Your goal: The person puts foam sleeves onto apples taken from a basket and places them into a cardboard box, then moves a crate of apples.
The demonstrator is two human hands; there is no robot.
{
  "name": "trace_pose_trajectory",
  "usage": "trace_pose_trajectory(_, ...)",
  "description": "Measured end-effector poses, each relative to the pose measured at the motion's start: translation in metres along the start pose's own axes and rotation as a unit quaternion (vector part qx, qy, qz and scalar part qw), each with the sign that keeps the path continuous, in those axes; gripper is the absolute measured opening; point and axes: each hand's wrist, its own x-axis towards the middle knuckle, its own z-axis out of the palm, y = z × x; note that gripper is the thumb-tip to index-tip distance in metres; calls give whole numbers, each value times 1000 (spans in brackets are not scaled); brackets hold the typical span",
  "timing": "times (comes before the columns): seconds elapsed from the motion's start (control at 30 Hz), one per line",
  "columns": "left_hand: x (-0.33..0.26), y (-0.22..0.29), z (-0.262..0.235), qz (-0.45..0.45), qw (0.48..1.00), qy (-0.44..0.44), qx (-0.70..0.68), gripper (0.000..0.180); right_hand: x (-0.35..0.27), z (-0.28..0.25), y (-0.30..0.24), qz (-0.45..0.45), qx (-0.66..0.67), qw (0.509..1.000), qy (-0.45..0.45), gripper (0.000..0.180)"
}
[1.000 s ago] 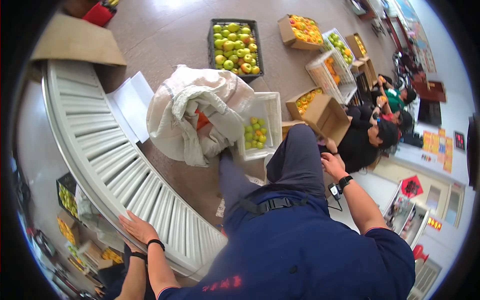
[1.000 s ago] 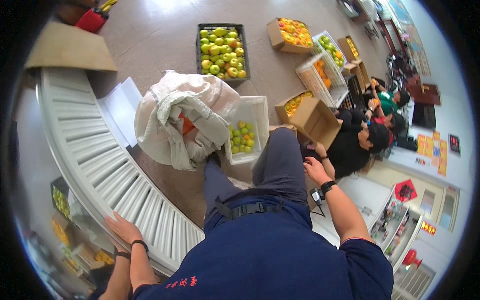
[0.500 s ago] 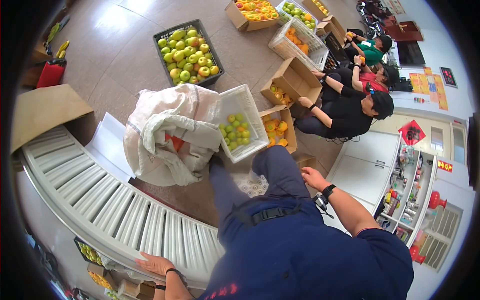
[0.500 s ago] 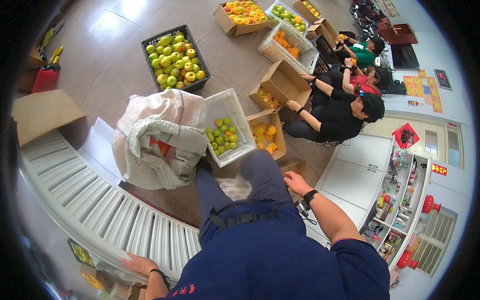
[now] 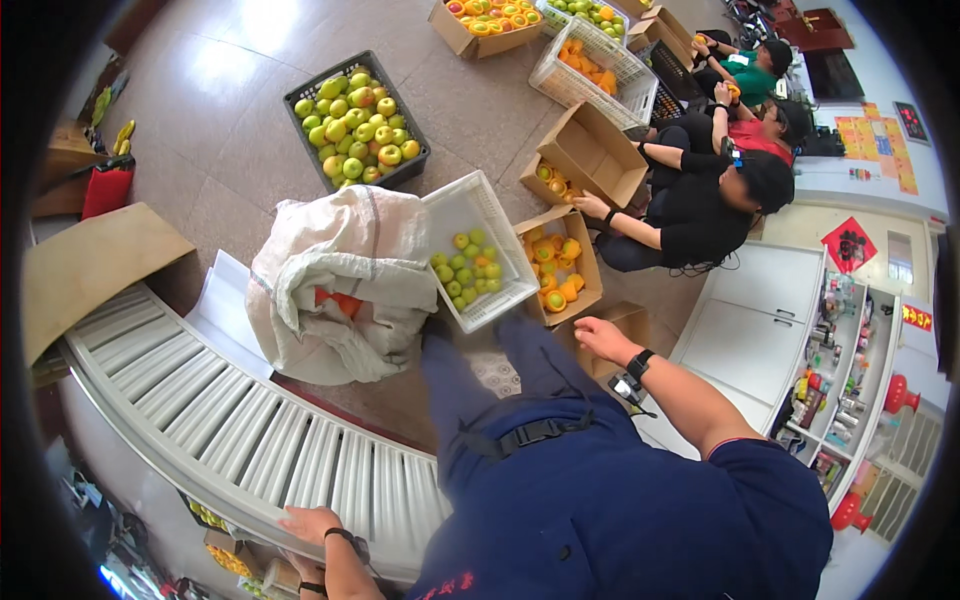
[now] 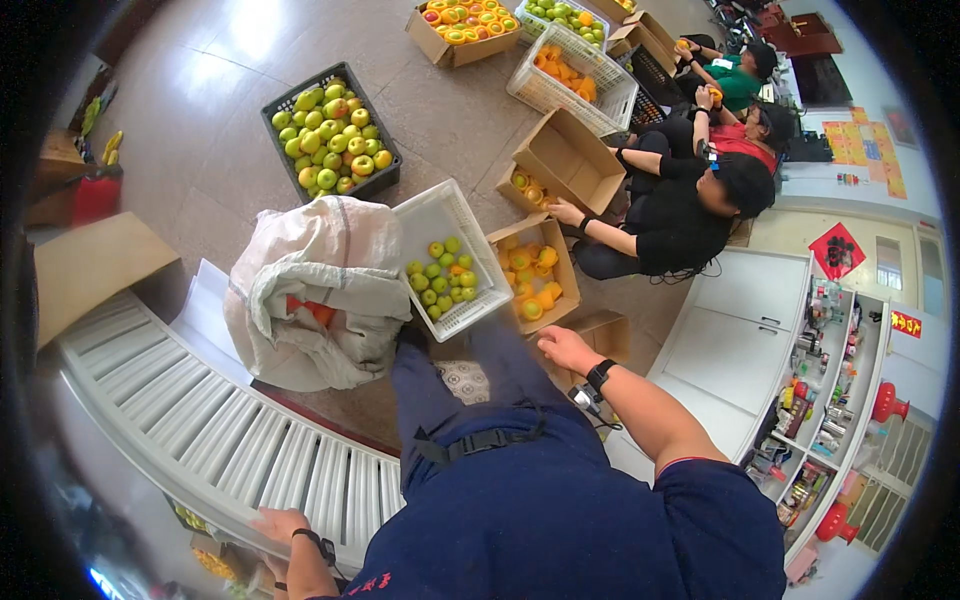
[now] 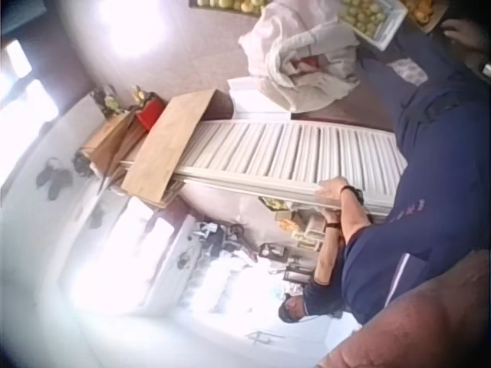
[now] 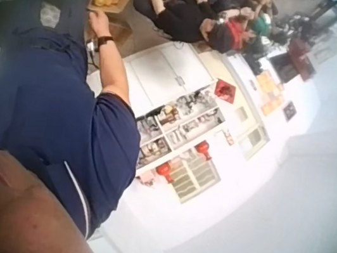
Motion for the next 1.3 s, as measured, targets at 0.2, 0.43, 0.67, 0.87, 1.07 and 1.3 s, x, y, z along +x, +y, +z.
trace_pose_trajectory(0.2,-68,88,-7,321,932,97,-139,67,36,8,35,-53,42,997,-47,39)
trace_pose_trajectory(0.43,-190,201,-101,541,766,-68,-341,48,40,1,134,31,96,994,-33,46)
trace_pose_trajectory(0.67,-220,258,-197,431,756,-423,-252,37,57,41,202,58,65,996,12,57)
trace_pose_trajectory(0.87,-241,408,-94,376,710,-536,-258,32,105,70,244,114,105,987,37,61)
trace_pose_trajectory(1.07,-275,488,126,417,682,-563,-211,31,152,62,234,117,57,987,90,63)
trace_pose_trajectory(1.3,-272,509,269,685,648,-270,193,57,183,44,234,25,51,985,165,43)
